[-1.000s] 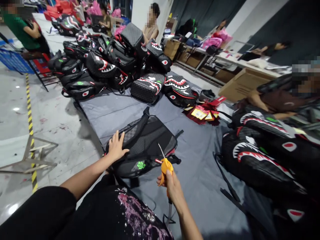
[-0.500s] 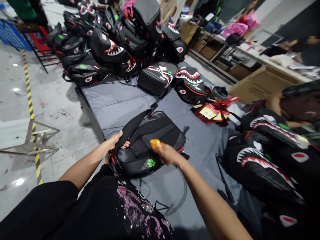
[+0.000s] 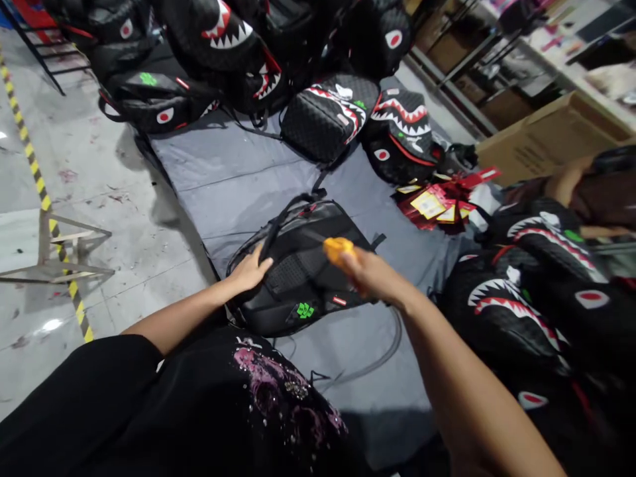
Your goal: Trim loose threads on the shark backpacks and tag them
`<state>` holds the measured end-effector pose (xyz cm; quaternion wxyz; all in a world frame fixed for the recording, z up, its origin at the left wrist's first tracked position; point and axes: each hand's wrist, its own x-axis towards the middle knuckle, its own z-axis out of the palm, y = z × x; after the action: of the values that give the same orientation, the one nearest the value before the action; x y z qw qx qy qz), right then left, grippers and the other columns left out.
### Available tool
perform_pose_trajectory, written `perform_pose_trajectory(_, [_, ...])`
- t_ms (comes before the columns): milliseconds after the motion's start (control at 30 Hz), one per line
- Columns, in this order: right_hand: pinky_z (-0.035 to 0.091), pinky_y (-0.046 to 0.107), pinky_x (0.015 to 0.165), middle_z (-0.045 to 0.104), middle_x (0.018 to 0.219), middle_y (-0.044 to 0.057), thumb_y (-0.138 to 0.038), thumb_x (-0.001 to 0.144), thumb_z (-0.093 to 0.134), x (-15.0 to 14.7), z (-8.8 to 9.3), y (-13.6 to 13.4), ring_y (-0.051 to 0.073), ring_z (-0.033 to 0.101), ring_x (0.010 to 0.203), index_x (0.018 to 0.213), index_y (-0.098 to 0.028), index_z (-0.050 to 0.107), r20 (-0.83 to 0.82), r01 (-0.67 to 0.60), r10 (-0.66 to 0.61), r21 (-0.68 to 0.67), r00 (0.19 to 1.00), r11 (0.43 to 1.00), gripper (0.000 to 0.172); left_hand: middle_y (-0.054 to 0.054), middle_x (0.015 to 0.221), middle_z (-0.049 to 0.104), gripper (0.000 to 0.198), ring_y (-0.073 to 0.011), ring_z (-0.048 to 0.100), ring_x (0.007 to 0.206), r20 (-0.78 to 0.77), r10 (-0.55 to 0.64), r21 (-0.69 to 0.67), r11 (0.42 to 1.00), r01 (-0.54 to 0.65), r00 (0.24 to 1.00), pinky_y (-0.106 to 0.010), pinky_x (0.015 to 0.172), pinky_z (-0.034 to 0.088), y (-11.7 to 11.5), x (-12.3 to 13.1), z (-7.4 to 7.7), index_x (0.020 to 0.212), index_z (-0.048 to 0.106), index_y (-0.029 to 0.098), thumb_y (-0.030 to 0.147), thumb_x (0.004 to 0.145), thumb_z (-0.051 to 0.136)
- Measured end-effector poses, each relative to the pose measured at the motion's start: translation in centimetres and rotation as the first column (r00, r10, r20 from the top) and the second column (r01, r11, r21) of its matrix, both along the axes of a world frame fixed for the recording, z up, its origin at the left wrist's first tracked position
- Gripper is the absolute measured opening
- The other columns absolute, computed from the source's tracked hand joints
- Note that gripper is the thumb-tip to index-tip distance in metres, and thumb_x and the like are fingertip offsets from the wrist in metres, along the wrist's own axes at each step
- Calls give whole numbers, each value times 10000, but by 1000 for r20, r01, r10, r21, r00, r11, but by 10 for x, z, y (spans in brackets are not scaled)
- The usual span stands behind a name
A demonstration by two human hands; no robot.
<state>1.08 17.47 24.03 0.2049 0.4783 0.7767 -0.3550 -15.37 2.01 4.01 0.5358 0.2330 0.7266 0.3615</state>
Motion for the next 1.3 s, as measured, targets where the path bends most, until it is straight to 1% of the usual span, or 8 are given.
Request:
perform_pose_trajectory(167, [408,209,454,573,596,1,-492,1001,315,32,26,10,110,524,439,1063,-152,570,216,-32,48,-75,975,997,430,-199,1550,263,612,-417,290,1393,-737,-285,51,881,471,613,-581,1077,291,-16,33,17,1443,431,252,454,884,573])
perform_pose_trajectory(267, [415,233,500,608,628,38,-460,1013,285,51,33,12,120,545,444,1194,-112,535,477,1,-106,215,872,977,466,-202,1596,154,595,-378,195,1445,-828,-280,96,782,616,485,-534,1120,253,-28,55,28,1434,434,176,432,907,542])
perform_pose_trajectory(400, [417,234,466,617,641,30,-452,1000,323,72,38,0,137,562,432,1247,-156,516,453,43,-23,-34,891,998,431,-223,1572,221,898,-382,355,1354,-771,-507,58,545,836,384,-499,1023,388,-39,99,31,1498,307,196,410,749,754])
perform_pose_trajectory(667, [395,203,416,492,515,-39,-430,999,307,125,61,-47,114,494,398,1118,-128,535,272,190,-143,-155,951,969,396,-123,1054,700,341,-187,653,786,15,-224,157,963,219,974,-294,697,515,-11,80,12,1214,597,196,361,933,496])
perform_pose_trajectory(800, [375,192,415,518,540,-40,-409,997,328,133,58,-70,100,494,399,1107,-141,538,251,207,-166,-148,954,967,357,-76,671,650,412,-136,515,463,109,-166,31,986,163,980,-259,495,440,5,65,9,1112,613,141,394,988,312])
perform_pose_trajectory(933, [370,208,448,561,567,-18,-424,996,315,131,51,-71,106,513,416,1103,-137,564,242,162,-175,72,954,984,394,-92,973,648,384,-209,630,823,-137,-225,138,960,243,965,-337,758,503,-1,99,20,1305,559,266,335,940,464])
perform_pose_trajectory(1133, [355,233,500,633,607,22,-463,994,285,142,37,-77,127,554,439,1181,-137,557,344,135,-213,237,914,962,465,-141,1286,456,591,-332,495,1172,-671,-416,75,786,614,614,-460,937,457,-7,126,31,1425,456,331,444,862,595])
perform_pose_trajectory(1300, [406,260,605,712,800,93,-485,987,283,157,3,-140,185,656,648,1241,-147,563,245,236,-271,166,931,958,506,-89,1328,482,477,-270,433,1263,-481,-60,430,853,295,875,-417,1083,358,-15,54,33,1273,568,264,437,835,642])
